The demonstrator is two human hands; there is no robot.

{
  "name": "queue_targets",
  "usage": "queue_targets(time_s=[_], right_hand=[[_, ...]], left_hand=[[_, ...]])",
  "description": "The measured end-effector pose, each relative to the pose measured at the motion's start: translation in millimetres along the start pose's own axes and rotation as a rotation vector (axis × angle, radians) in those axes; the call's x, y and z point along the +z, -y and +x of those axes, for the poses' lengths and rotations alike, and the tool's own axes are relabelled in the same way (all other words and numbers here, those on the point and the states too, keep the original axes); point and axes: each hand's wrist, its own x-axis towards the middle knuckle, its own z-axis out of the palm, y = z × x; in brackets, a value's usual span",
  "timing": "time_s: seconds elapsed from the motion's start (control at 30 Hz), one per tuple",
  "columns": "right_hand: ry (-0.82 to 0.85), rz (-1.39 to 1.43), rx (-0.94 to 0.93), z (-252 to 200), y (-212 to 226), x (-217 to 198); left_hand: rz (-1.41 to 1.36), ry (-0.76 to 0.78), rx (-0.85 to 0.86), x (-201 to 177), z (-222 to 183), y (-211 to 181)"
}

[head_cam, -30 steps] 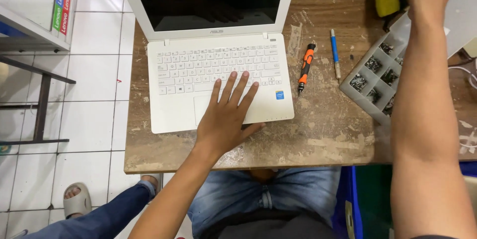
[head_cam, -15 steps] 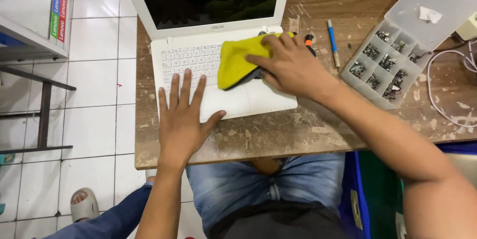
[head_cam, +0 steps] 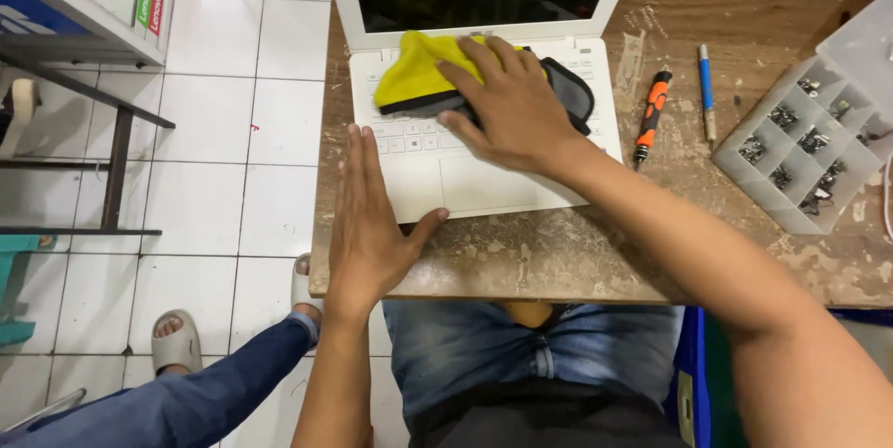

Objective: The person cleans the top of a white laptop with a yellow cloth, flips it over, and then uses a screwdriver to install several screws into the bottom cover, picking them from a divided parts container.

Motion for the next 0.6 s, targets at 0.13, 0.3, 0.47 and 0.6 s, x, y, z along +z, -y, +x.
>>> queue_targets(time_s=[0.13,0.3,0.47,0.6], right_hand=[[-0.063,-0.052,-0.036,29.1,34.2,24.5],[-0.235,-0.141,-0.171,-7.7,75.3,33.6],[-0.148,-0.174,-0.154,-58.5,53.6,25.1],[-0.076,-0.109,0.188,-79.1,8.9,-3.9]], left_hand=[[-0.061,-0.057,-0.009,5.6,0.3,8.6],[-0.258,-0.311,0.136,5.5,-2.8,22.6],[-0.125,-0.208,0.185,3.5,-7.1,24.0],[0.002,-0.114,0.073,1.2,-2.9,16.5]])
